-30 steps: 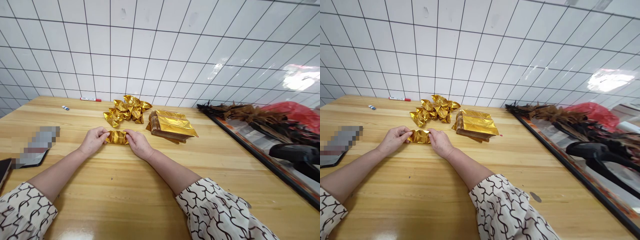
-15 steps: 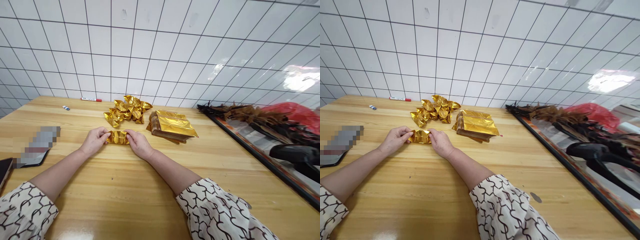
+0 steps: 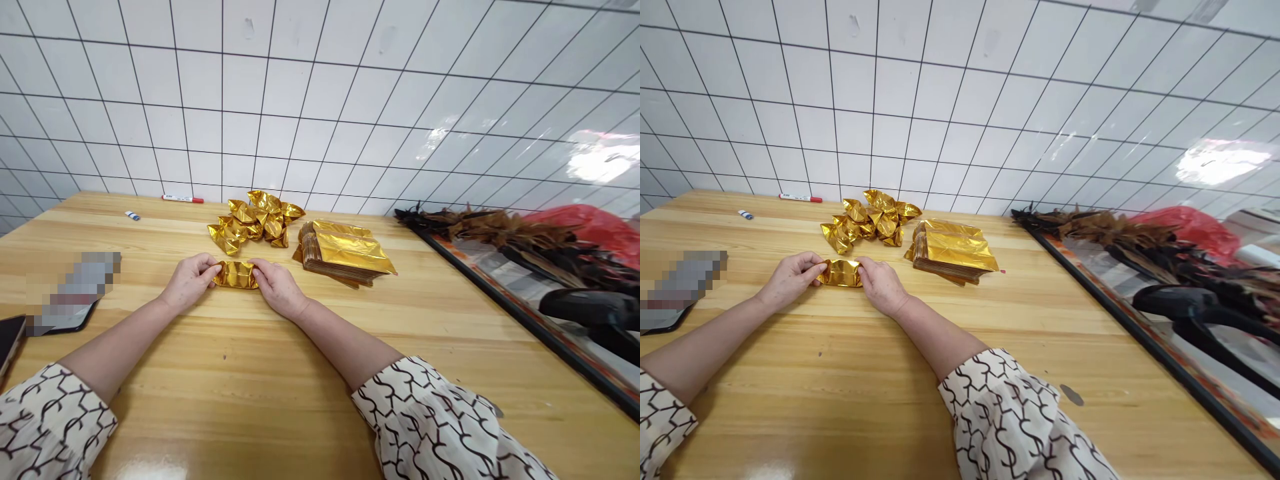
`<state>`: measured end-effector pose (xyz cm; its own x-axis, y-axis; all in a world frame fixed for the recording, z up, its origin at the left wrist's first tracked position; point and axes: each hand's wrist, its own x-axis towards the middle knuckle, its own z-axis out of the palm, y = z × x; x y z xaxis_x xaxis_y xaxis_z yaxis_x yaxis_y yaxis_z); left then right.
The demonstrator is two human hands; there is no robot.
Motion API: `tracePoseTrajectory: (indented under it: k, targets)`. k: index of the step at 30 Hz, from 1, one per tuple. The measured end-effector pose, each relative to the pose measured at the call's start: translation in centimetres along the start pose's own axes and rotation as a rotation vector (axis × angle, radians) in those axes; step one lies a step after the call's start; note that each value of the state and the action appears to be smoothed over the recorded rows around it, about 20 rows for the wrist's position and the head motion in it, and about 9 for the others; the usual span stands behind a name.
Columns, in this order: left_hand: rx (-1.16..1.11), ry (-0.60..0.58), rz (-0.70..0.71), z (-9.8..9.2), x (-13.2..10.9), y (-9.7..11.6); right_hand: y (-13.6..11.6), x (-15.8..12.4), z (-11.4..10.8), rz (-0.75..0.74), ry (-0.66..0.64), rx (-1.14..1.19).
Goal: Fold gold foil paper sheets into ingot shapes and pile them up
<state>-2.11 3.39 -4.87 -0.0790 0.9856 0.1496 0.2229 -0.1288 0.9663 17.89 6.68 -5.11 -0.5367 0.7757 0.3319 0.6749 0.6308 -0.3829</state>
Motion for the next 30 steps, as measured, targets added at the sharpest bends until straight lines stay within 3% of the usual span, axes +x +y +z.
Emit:
tracePoseTrajectory:
  k: [16, 30]
  targets:
    - [-0.021, -0.035, -0.014, -0.11, -0.22, 0.45, -0.09, 0.13, -0.04, 0.104, 0.035, 0.017]
    - [0.040, -0.031, 0.027, -0.03, -0.13, 0.12, -0.11, -0.11, 0.00, -0.018, 0.028, -0.008]
